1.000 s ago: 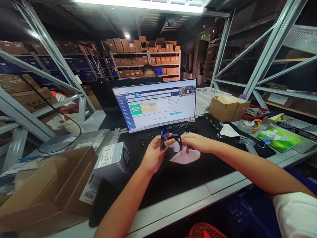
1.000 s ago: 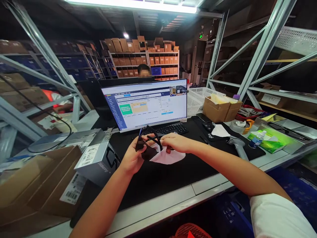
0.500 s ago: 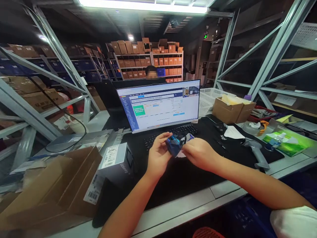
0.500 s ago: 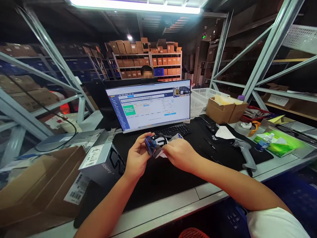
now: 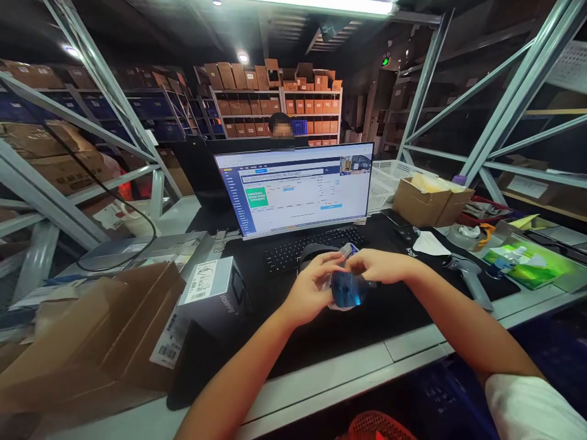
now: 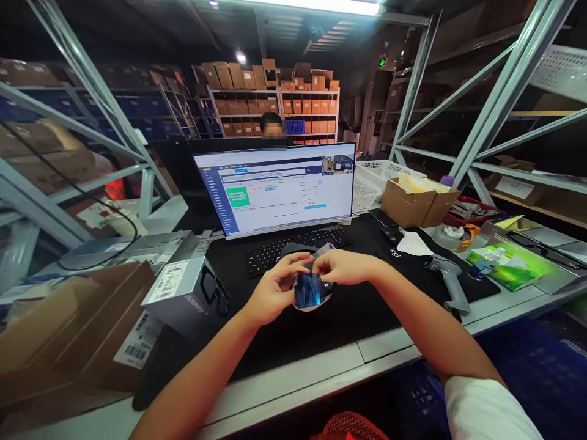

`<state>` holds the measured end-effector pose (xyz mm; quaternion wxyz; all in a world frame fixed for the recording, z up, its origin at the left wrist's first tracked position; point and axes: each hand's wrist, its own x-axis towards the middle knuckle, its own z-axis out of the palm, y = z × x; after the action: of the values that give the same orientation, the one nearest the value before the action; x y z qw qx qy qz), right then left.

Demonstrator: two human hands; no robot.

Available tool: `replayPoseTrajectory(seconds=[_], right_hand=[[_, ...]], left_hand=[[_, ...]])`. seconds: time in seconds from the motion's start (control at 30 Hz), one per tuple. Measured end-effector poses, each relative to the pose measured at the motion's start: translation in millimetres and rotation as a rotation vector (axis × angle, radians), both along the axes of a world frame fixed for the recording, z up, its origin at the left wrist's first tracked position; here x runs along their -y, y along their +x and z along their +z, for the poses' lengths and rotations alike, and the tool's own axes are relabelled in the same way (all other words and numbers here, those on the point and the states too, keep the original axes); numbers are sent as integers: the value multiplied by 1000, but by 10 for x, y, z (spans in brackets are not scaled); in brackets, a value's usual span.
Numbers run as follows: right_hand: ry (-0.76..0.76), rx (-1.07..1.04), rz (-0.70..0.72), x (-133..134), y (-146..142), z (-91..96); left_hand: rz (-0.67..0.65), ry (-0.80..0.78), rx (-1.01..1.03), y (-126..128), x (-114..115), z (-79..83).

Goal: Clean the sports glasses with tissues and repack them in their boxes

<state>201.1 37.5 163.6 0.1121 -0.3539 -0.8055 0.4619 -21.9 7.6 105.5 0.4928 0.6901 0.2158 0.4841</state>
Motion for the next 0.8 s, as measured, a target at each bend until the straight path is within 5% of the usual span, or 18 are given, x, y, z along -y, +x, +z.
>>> replayPoseTrajectory(seconds=[0.1,0.23,0.37,0.47,0.67,0.8], right_hand=[[-41,-116,5,-29,-91,-114],[-151,-469,-293,-13,-137,-275],[-239,-721,-473,-3,-168,-310],[-260,-723,-441,21,-186,-280],[-301,-726,-442,14,-202,-308],[-184,-620,-474,-57,-230,-381]], left_hand=[[12,-100,85,25,-55,-46],[191,-175,78,-67,-147,-59],[476,407,-197,-195,-132,5],[455,780,-460,-226,-79,62],[394,881,-712,-262,-110,116],[429,868,-756,-344,-170,155]])
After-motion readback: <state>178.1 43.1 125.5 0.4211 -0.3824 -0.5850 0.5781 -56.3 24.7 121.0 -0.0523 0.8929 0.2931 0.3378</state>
